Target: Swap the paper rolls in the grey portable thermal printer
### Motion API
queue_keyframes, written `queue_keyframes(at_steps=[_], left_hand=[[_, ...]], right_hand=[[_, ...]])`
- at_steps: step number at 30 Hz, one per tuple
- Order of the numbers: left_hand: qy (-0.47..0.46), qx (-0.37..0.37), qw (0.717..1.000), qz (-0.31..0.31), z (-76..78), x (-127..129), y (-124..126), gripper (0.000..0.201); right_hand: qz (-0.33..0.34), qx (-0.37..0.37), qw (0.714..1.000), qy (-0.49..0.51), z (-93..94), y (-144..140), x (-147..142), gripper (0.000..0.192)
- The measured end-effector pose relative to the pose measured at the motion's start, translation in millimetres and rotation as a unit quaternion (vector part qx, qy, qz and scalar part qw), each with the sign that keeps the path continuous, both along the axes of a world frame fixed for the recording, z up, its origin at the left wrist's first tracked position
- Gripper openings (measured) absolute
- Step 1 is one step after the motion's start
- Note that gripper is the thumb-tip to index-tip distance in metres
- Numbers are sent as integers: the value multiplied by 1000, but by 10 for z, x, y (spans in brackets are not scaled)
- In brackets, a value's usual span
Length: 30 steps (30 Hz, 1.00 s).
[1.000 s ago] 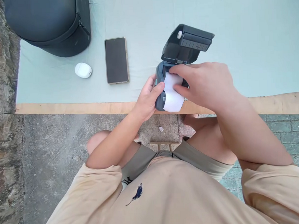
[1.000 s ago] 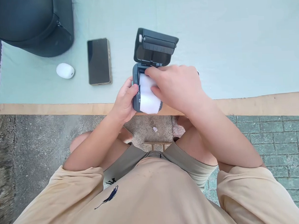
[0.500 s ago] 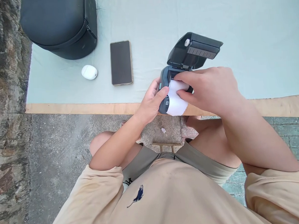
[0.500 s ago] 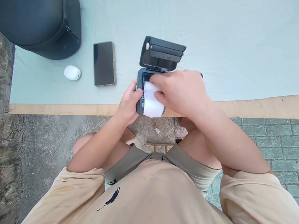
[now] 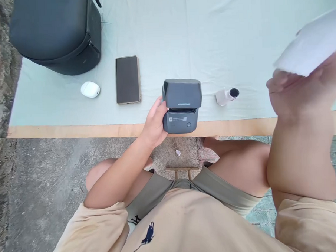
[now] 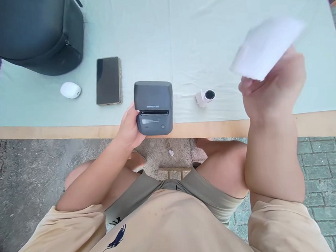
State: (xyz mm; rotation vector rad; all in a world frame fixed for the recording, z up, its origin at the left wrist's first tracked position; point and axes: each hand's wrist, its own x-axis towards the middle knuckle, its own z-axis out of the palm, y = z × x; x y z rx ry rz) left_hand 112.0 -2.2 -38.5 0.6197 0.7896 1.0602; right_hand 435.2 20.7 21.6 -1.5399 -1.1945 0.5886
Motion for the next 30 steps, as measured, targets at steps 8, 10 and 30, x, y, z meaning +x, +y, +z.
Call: queue_keyframes(at_steps=[8, 10, 30], left_hand=[[11, 9, 1000, -2, -5, 30, 44, 29], [20, 11, 1000, 2, -12, 32, 49, 30], [38, 9, 999, 15, -22, 49, 54, 43]], right_hand=[[-139, -105, 982, -68, -289, -140, 242, 28], [-120, -93, 983, -103, -274, -222, 235, 32], [238, 189, 867, -395, 55, -344, -1058, 29]])
